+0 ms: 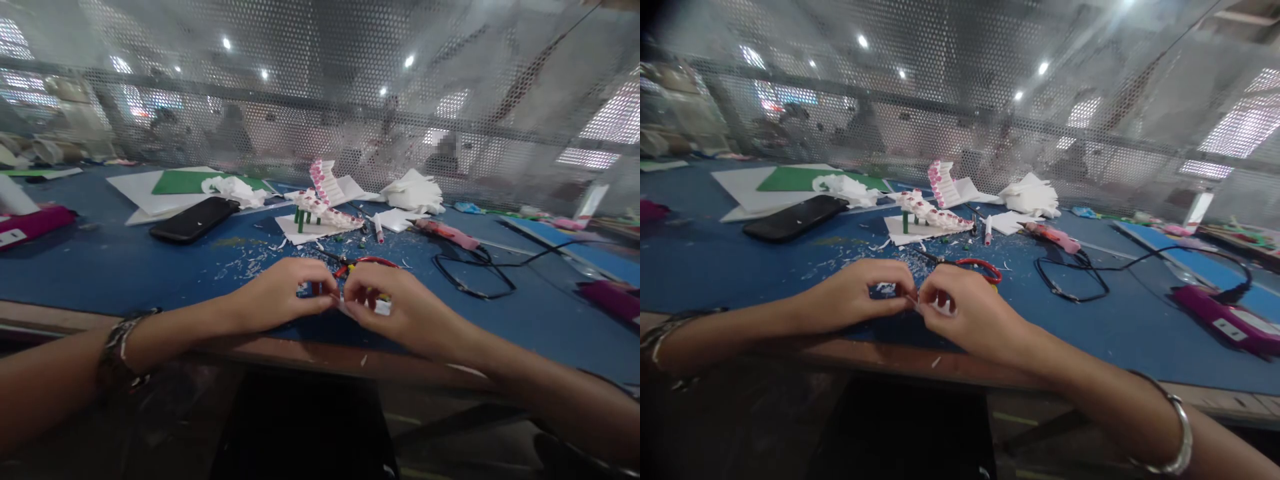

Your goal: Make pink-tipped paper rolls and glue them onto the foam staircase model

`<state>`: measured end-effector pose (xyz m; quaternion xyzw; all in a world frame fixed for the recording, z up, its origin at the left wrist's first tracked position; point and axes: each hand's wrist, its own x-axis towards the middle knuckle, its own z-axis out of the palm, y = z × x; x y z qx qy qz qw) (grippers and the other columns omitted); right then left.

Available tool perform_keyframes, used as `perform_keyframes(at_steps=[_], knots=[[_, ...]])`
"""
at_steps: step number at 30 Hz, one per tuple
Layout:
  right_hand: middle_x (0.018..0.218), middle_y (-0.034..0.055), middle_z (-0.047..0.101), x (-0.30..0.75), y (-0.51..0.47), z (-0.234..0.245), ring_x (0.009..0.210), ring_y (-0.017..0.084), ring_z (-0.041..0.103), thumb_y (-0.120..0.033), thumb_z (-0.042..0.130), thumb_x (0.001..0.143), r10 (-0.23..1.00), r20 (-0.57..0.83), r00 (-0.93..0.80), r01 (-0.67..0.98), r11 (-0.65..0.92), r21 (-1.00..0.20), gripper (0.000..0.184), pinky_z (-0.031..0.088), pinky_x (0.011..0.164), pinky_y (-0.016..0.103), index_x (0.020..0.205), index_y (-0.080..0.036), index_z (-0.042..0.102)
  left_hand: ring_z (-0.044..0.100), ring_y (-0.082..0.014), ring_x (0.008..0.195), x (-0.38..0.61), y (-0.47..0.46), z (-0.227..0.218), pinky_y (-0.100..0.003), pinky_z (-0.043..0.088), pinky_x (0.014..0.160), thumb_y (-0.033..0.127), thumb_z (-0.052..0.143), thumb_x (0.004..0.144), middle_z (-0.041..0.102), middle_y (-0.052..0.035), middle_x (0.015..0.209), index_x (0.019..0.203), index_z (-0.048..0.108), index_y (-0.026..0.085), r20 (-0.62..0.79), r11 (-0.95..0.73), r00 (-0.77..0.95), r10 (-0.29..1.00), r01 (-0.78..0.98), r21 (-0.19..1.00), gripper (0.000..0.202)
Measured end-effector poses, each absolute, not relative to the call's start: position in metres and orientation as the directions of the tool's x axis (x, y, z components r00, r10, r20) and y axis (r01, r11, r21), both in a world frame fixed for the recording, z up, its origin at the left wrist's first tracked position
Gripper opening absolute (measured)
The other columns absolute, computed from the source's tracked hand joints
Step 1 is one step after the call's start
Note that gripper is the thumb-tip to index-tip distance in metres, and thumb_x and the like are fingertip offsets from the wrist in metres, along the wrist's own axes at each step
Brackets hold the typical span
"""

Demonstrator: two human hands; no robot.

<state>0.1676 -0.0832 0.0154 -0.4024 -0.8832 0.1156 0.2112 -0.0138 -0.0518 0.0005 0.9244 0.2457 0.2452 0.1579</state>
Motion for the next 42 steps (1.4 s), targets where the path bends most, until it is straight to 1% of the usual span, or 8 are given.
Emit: perform_keyframes(at_steps=[3,6,12,18,26,30,35,42], knots=[[0.071,0.0002,0.054,0.170,-0.075,0.019,0.064,0.008,0.048,-0.022,0.052,0.077,0.717,0.415,-0.560,0.640,0.692,-0.333,0.007,0.039,0.059,0.019,0.073,-0.016,0.053,0.053,-0.0095,0.065,-0.016,-0.055,0.005,-0.022,0.040,0.064,0.024,0.049,0.081,0.061,0.0017,0.069,0.073,0.058,0.016,0.573,-0.863,0.661,0.484,0.470,0.185,0.014],[0.075,0.0039,0.056,0.170,-0.069,0.018,0.071,0.012,0.048,-0.023,0.050,0.080,0.493,0.544,-0.679,0.594,0.804,0.012,0.011,0.039,0.065,0.023,0.078,-0.014,0.055,0.054,-0.0127,0.066,-0.020,-0.062,0.011,-0.027,0.040,0.064,0.019,0.045,0.083,0.061,0.0008,0.065,0.068,0.058,0.017,0.679,-0.788,0.697,0.230,0.543,-0.290,0.020],[0.080,0.0053,0.060,0.170,-0.075,0.015,0.070,0.014,0.046,-0.017,0.035,0.087,0.203,0.529,-0.824,0.481,0.743,0.465,0.024,0.037,0.061,0.026,0.083,-0.014,0.058,0.054,-0.0105,0.070,-0.025,-0.080,0.010,-0.021,0.045,0.067,0.010,0.042,0.082,0.062,0.0017,0.074,0.077,0.061,0.019,0.449,-0.520,0.875,-0.179,0.303,-0.799,0.021],[0.074,0.0056,0.060,0.172,-0.084,0.013,0.067,0.013,0.046,-0.015,0.030,0.088,0.210,0.492,-0.845,0.444,0.788,0.426,0.032,0.038,0.060,0.025,0.073,-0.013,0.058,0.053,-0.0121,0.062,-0.018,-0.088,0.006,-0.023,0.045,0.057,0.008,0.038,0.083,0.060,-0.0003,0.064,0.069,0.059,0.017,0.495,-0.617,0.865,-0.082,0.346,-0.707,0.027],[0.076,0.0011,0.057,0.160,-0.060,0.047,0.064,0.007,0.051,-0.015,0.050,0.078,0.365,0.720,-0.590,0.513,0.858,-0.014,0.007,0.043,0.059,0.020,0.073,-0.017,0.055,0.056,-0.0161,0.078,-0.020,-0.064,0.047,-0.034,0.042,0.072,0.020,0.037,0.085,0.060,-0.0018,0.079,0.075,0.059,0.017,0.688,-0.705,0.706,0.170,0.575,-0.415,0.025],[0.079,0.0018,0.060,0.166,-0.060,0.050,0.071,0.009,0.054,-0.013,0.045,0.081,0.248,0.764,-0.596,0.541,0.827,0.154,0.012,0.045,0.066,0.022,0.079,-0.019,0.056,0.057,-0.0161,0.087,-0.022,-0.061,0.055,-0.037,0.041,0.078,0.023,0.027,0.088,0.060,0.0006,0.087,0.079,0.061,0.020,0.621,-0.786,0.758,0.199,0.502,-0.361,0.036],[0.085,0.0052,0.065,0.179,-0.073,0.023,0.083,0.013,0.057,-0.012,0.032,0.087,0.007,0.540,-0.841,0.335,0.792,0.511,0.025,0.047,0.070,0.024,0.081,-0.016,0.056,0.059,-0.0112,0.080,-0.027,-0.072,0.024,-0.023,0.046,0.074,0.013,0.037,0.085,0.065,0.0008,0.087,0.082,0.060,0.021,0.391,-0.754,0.911,-0.135,0.161,-0.637,0.025],[0.077,0.0041,0.062,0.175,-0.084,0.009,0.069,0.011,0.052,-0.015,0.036,0.086,0.228,0.257,-0.939,0.289,0.929,0.231,0.027,0.043,0.061,0.022,0.069,-0.013,0.057,0.054,-0.0144,0.058,-0.023,-0.083,-0.007,-0.027,0.044,0.058,0.010,0.031,0.085,0.062,-0.0038,0.064,0.069,0.059,0.014,0.436,-0.906,0.892,0.120,0.278,-0.320,0.032]])
